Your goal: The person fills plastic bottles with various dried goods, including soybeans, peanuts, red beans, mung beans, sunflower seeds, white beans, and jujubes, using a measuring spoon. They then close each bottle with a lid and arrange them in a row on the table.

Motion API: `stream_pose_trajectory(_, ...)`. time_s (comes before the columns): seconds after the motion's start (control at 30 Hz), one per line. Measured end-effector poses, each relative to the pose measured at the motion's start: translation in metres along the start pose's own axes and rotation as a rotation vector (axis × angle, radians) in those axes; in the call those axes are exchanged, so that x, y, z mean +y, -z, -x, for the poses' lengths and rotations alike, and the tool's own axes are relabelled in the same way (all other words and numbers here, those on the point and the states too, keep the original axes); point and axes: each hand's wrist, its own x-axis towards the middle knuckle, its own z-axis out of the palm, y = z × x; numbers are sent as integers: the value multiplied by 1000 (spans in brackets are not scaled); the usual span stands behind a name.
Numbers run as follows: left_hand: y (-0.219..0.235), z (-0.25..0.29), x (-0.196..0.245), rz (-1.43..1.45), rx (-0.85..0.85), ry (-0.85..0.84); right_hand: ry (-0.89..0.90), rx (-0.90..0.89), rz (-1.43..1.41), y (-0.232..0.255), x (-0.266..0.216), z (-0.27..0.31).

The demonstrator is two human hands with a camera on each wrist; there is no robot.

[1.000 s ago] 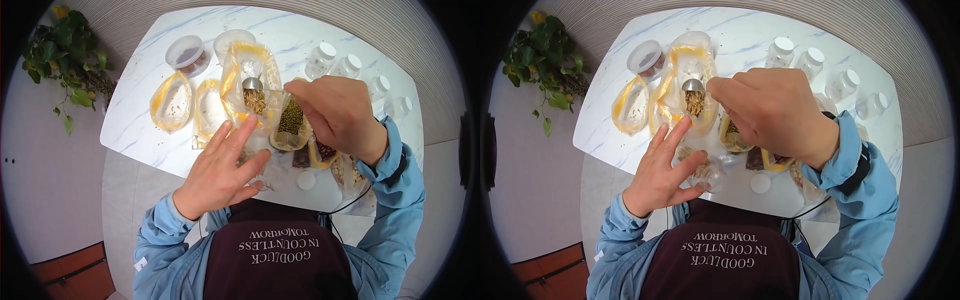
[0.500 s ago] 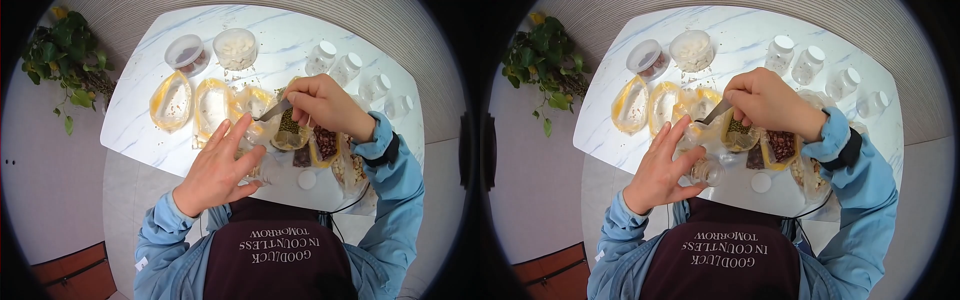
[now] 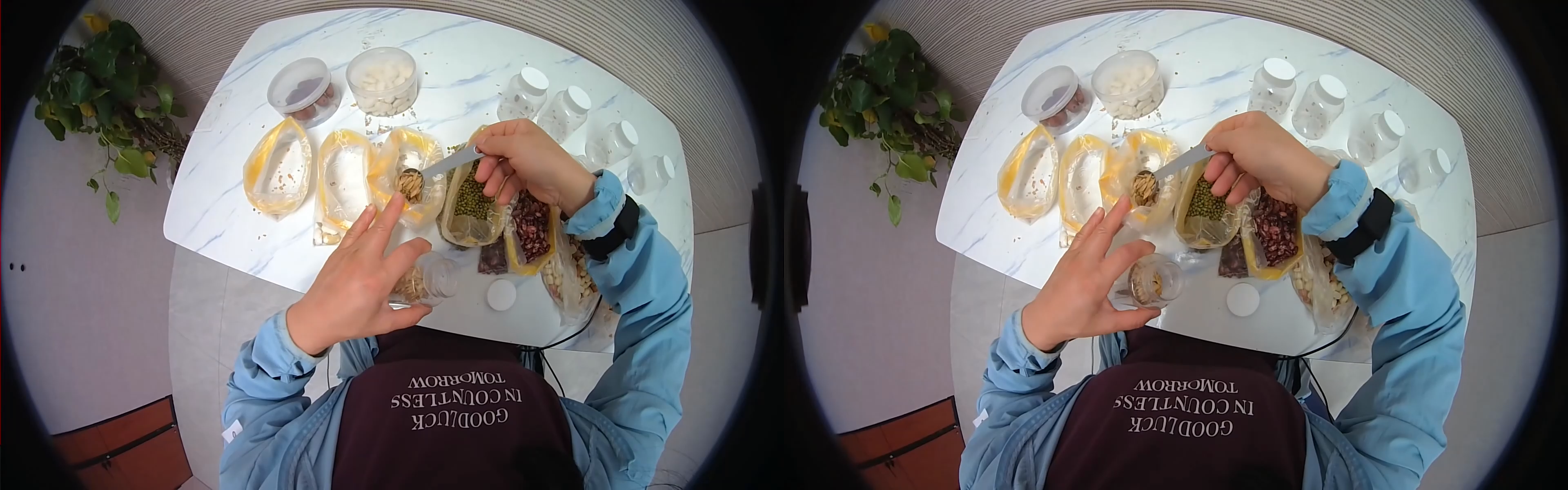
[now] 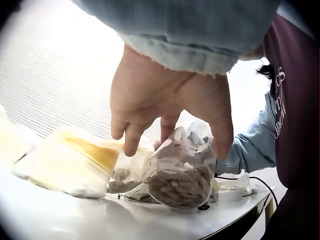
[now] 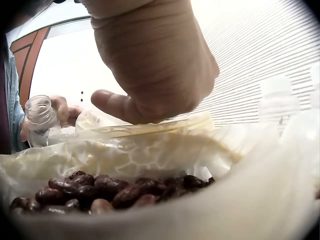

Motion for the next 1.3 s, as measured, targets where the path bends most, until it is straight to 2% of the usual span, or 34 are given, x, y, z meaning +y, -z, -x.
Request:
stream_pose_trajectory(0.13, 3, 3, -1, 47, 7, 15, 9, 14, -23, 2, -3, 4)
stream_pose_trajectory(0.33, 13, 11, -4, 329, 38, 124, 43, 55, -80, 6, -3, 8)
stream_pose_trajectory(0.43, 19, 15, 0, 426, 165, 209, 63, 68, -100, 8, -5, 11)
stream_pose_trajectory(0.53, 21, 17, 5, 659, 269, 339, 103, 61, -121, 12, -8, 14)
stream_pose_trajectory(0.73, 29, 0, -6, 389, 351, 473, 243, 39, -141, 20, -26, 29)
stream_pose_trajectory(0.9, 29, -15, -7, 241, 355, 467, 369, 89, -132, 18, -39, 42)
stream_pose_trajectory(1.0, 31, -22, -5, 170, 333, 465, 414, 32, -118, 21, -44, 49)
stream_pose_trajectory(1.3, 31, -31, -3, 85, 317, 427, 489, 126, 56, 5, -52, 65)
